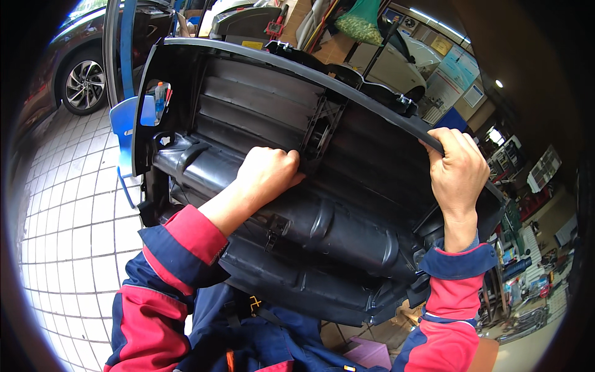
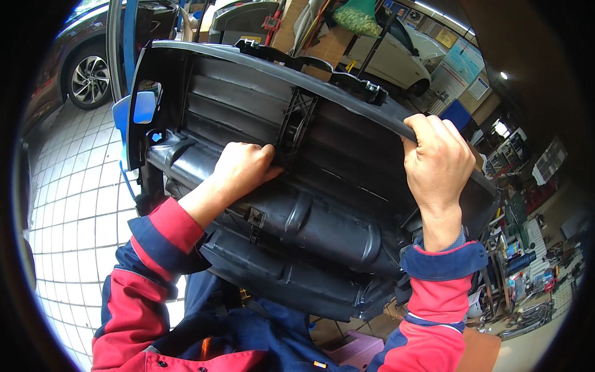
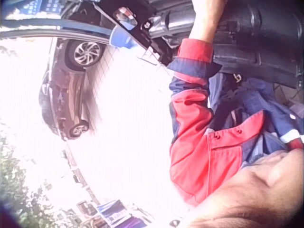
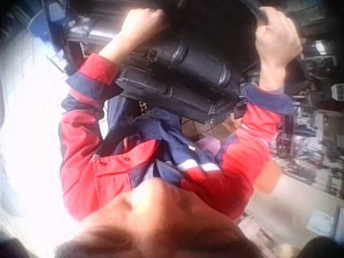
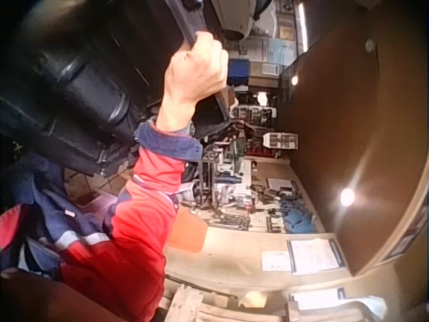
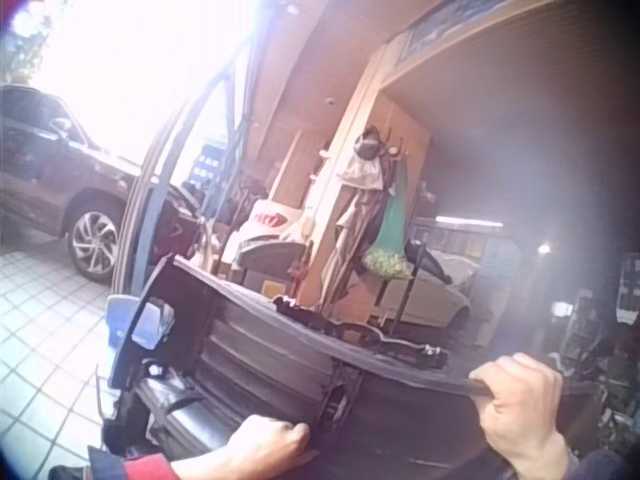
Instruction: The person sits on the floor of a workshop and assembles a black plastic car bumper. They attach a grille insert and a side panel to the main bumper frame, aligning and snapping the components into place by hand.
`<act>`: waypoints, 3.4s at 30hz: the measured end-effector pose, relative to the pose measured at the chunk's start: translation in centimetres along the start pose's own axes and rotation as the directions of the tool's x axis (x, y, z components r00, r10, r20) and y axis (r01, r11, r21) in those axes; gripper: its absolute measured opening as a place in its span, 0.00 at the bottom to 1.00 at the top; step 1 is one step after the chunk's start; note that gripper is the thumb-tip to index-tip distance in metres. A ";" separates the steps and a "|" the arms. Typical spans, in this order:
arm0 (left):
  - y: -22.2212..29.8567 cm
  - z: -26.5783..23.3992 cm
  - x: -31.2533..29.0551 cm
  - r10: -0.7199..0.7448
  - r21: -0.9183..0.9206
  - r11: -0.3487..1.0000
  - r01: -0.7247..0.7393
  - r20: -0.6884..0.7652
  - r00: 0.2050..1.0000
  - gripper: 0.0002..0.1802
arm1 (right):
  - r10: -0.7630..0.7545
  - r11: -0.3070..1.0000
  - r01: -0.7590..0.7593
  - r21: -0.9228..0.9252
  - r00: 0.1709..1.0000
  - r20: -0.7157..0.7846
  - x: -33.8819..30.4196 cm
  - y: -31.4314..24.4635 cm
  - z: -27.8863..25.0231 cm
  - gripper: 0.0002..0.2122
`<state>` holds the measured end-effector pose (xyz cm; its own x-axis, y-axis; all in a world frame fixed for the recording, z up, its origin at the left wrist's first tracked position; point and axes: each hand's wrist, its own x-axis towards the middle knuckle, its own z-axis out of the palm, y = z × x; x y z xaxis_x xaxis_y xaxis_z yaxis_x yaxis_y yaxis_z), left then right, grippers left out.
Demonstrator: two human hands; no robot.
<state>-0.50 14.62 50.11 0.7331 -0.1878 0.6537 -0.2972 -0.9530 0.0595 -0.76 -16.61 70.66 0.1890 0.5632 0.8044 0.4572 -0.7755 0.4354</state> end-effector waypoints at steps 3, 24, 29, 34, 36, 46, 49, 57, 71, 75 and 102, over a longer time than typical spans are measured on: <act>0.1 0.1 0.0 0.006 0.017 1.000 -0.006 0.003 1.000 0.25 | -0.005 1.000 0.005 0.001 1.000 -0.011 0.1 -0.1 0.2 0.09; 2.0 -3.3 1.2 -0.080 -0.286 0.958 0.013 -0.225 0.971 0.32 | -0.003 1.000 0.002 -0.015 0.999 -0.042 -0.2 -0.2 -0.2 0.09; 2.5 -4.7 5.0 -0.065 -0.265 0.964 -0.034 -0.359 0.931 0.45 | -0.004 1.000 0.004 -0.009 0.999 -0.050 -0.2 -0.2 -0.3 0.09; 2.0 -5.2 6.6 -0.038 -0.144 0.990 -0.004 -0.287 0.957 0.47 | -0.014 1.000 0.014 -0.020 0.999 -0.044 -0.2 -0.2 -0.6 0.08; 2.1 -5.0 6.6 -0.036 -0.141 0.990 -0.007 -0.297 0.954 0.46 | -0.021 1.000 0.020 -0.014 0.998 -0.064 -0.2 -0.1 -0.5 0.08; 2.3 -3.5 5.7 -0.126 -0.213 0.975 0.067 -0.273 0.954 0.46 | 0.006 1.000 -0.006 -0.010 0.999 -0.045 0.2 0.1 -0.1 0.07; 2.3 -3.1 5.4 -0.139 -0.219 0.972 0.079 -0.271 0.953 0.46 | -0.008 1.000 0.007 -0.015 0.999 -0.034 0.4 0.0 0.0 0.07; 2.1 -2.1 4.8 -0.141 -0.199 0.977 0.081 -0.306 0.942 0.46 | -0.016 1.000 0.016 0.001 0.999 -0.034 0.4 0.2 0.1 0.08; 2.8 -1.2 3.9 -0.123 -0.146 0.987 0.074 -0.360 0.925 0.45 | -0.041 0.999 0.041 -0.003 0.998 -0.041 0.4 0.2 0.2 0.11; 3.1 -2.3 3.6 -0.143 -0.167 0.981 0.099 -0.271 0.952 0.51 | -0.034 0.999 0.034 -0.007 0.998 -0.056 0.2 0.1 -0.2 0.10; -0.6 -2.7 0.3 0.179 0.022 0.984 -0.179 -0.041 0.983 0.27 | -0.040 0.999 0.041 0.005 0.991 -0.129 -0.4 1.0 1.4 0.04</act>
<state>-1.71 15.77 52.32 0.6424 -0.3458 0.6839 -0.4096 -0.9092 -0.0751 0.84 -17.23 70.23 0.0564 0.5523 0.8317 0.4693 -0.7500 0.4662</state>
